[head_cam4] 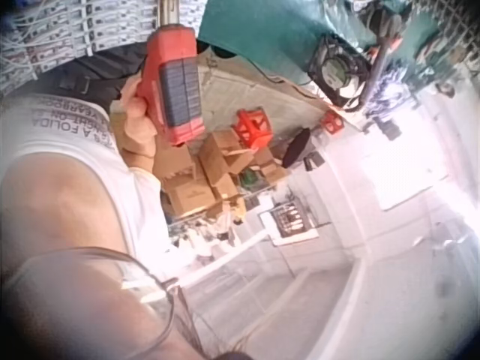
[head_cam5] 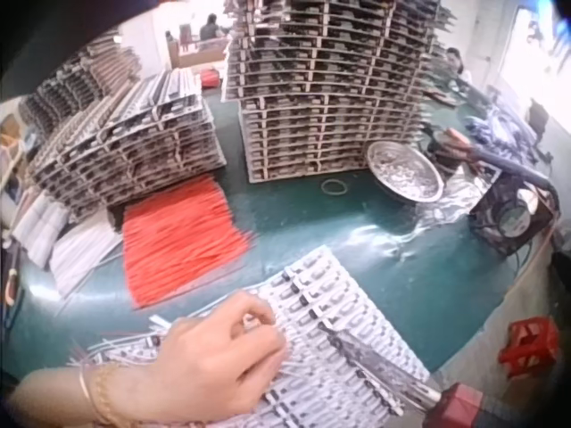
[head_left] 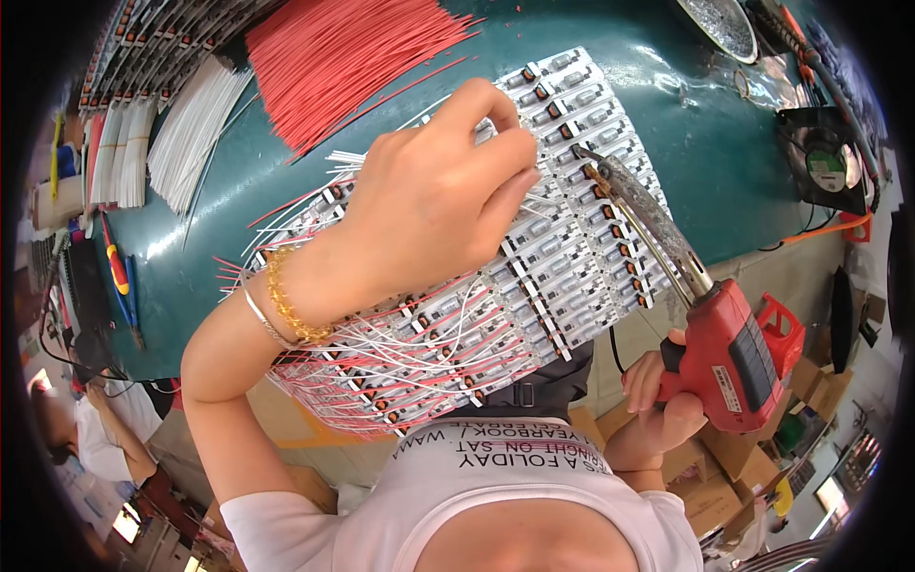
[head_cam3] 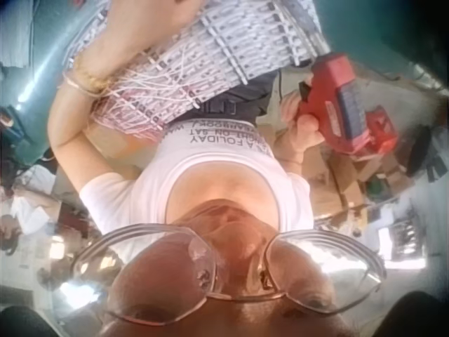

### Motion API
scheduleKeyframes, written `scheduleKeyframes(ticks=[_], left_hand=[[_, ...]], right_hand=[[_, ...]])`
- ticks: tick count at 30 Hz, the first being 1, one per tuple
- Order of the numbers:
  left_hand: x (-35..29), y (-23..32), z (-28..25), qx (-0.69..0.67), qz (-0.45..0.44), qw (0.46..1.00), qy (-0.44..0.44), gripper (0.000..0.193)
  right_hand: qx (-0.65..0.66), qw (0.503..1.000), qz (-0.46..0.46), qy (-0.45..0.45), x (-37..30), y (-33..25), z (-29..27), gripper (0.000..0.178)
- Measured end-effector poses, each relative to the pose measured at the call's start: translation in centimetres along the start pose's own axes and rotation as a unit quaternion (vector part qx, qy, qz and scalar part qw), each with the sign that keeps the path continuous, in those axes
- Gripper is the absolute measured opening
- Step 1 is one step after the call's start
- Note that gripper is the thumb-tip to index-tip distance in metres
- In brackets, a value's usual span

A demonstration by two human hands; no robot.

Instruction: The person uses a soldering iron to attach red and white wires to a grid of electronic components on a workbench. They repeatedly pick up wires, position them against the component terminals, and apply the soldering iron to secure the connections.

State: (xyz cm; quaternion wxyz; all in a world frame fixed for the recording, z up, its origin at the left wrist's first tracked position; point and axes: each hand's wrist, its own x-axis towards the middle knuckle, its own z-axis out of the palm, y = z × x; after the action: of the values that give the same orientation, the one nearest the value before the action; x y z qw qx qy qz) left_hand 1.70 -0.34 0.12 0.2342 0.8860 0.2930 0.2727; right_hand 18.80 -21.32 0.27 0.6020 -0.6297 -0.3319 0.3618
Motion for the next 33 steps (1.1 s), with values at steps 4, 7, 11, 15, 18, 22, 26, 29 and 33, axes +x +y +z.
scheduleKeyframes(ticks=[4,7,11,15,18,22,26,29,33], left_hand=[[0.0,-0.3,-0.6,-0.021,0.010,0.999,-0.044,0.012],[0.2,0.2,-0.7,-0.007,-0.016,0.998,-0.065,0.011],[0.0,1.0,0.6,-0.028,-0.042,0.999,-0.008,0.010],[0.0,1.2,1.1,0.010,-0.045,0.999,-0.012,0.011],[-0.1,1.1,1.3,0.025,-0.041,0.999,-0.003,0.011],[-0.1,1.2,1.6,0.029,-0.034,0.999,0.009,0.011],[-0.1,1.2,1.5,0.038,-0.035,0.999,0.007,0.011],[-0.1,1.2,1.5,0.038,-0.037,0.999,0.011,0.011],[0.0,1.0,1.7,0.035,-0.027,0.999,0.014,0.010]], right_hand=[[0.003,1.000,0.001,0.023,-0.2,0.1,-0.2,0.083],[-0.006,1.000,0.013,0.025,-0.5,0.1,-0.4,0.085],[-0.021,0.999,0.032,-0.034,-0.6,-0.5,-1.1,0.084],[-0.018,0.999,0.039,-0.033,-0.9,-0.3,-1.5,0.077],[-0.019,0.998,0.052,-0.026,-1.0,-0.3,-1.5,0.073],[-0.035,0.998,0.053,-0.019,-1.0,-0.6,-1.0,0.073],[-0.032,0.999,0.025,0.002,-1.6,0.1,-1.9,0.077],[-0.040,0.999,0.011,-0.011,-1.8,1.0,-3.0,0.080],[-0.007,1.000,0.019,-0.021,-1.0,0.0,-1.3,0.081]])
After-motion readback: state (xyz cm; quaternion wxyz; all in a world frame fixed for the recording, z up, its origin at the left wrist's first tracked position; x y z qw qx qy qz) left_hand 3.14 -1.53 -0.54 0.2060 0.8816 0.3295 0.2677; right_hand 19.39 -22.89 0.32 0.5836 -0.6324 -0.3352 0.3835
